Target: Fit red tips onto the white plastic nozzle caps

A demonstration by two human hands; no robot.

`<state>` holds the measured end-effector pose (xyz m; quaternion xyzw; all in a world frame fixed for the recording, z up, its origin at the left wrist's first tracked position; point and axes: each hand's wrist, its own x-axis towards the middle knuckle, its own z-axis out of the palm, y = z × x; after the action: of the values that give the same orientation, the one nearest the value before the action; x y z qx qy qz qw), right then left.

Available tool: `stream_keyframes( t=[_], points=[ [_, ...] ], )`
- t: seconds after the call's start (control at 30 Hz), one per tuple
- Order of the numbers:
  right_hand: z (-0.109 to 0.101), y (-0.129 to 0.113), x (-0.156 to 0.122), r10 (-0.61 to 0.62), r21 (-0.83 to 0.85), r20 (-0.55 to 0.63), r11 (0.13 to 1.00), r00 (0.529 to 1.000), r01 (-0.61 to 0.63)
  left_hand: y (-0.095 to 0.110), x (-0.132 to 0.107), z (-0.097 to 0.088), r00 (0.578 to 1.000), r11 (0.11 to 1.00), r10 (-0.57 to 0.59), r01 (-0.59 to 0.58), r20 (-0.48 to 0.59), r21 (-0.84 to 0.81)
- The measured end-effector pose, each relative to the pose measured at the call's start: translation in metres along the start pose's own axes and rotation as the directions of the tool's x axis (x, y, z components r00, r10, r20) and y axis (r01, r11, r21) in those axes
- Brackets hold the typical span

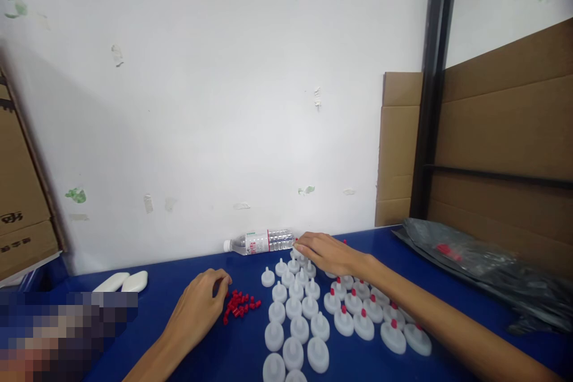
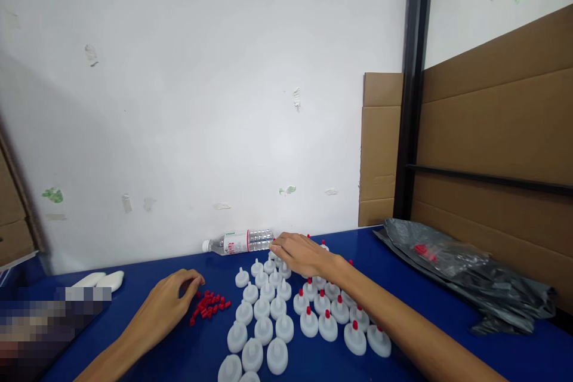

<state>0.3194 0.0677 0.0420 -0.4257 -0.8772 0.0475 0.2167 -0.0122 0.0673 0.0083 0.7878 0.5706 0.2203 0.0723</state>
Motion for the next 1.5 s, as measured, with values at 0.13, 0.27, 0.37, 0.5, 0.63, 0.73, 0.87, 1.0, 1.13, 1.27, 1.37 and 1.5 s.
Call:
stream_keyframes(
  t=[0.13,0.27,0.37,0.5,0.63,0.73,0.87,1.0,1.13,1.27,1.37,1.5],
  points=[
    [0.003,0.003,-0.001,-0.027,0.029,0.045,0.999,0.999,0.026,0.001,0.001,0.000,1.000,1.000,0.000,0.000,0.008,-0.003],
    [0.003,0.004,-0.002,-0.027,0.049,0.045,0.998,0.999,0.025,0.001,0.000,-0.001,1.000,1.000,-0.004,0.004,0.017,-0.007],
    [0.002,0.003,-0.001,-0.032,0.055,0.034,0.998,0.999,0.030,0.001,-0.001,-0.001,1.000,1.000,-0.002,0.003,0.018,-0.009],
    [0.000,0.000,0.000,-0.027,0.056,0.030,0.998,0.999,0.025,0.002,-0.001,-0.002,1.000,1.000,0.000,0.000,0.013,-0.013],
    [0.000,0.000,-0.001,-0.022,0.045,0.008,0.999,1.000,0.022,0.002,-0.001,-0.001,1.000,1.000,-0.002,0.002,0.007,-0.022],
    [-0.001,0.001,0.000,-0.030,0.038,-0.024,0.999,0.999,0.031,0.001,-0.002,-0.001,1.000,0.999,-0.003,0.003,-0.001,-0.034],
    [-0.004,-0.002,0.002,-0.037,0.034,-0.095,0.999,0.995,0.040,0.002,-0.002,-0.003,0.999,0.998,0.006,-0.009,-0.039,-0.062],
    [-0.010,-0.013,0.005,-0.048,0.052,-0.176,0.997,0.983,0.058,0.010,-0.003,-0.008,0.993,0.995,0.019,-0.030,-0.113,-0.092],
    [-0.009,-0.035,0.005,-0.096,0.076,-0.185,0.991,0.978,0.111,0.028,-0.013,-0.012,0.963,0.982,0.122,-0.152,-0.241,-0.109],
    [-0.003,-0.067,0.000,-0.137,0.074,-0.122,0.986,0.983,0.147,0.045,-0.028,-0.006,0.921,0.938,0.304,-0.334,-0.244,-0.094],
    [0.000,-0.091,-0.006,-0.196,0.060,-0.044,0.978,0.980,0.198,0.050,-0.035,0.002,0.905,0.907,0.392,-0.410,-0.165,-0.095],
    [-0.001,-0.108,-0.009,-0.275,0.046,0.013,0.961,0.961,0.274,0.051,-0.039,0.005,0.881,0.871,0.449,-0.469,-0.150,-0.146]
  ],
)
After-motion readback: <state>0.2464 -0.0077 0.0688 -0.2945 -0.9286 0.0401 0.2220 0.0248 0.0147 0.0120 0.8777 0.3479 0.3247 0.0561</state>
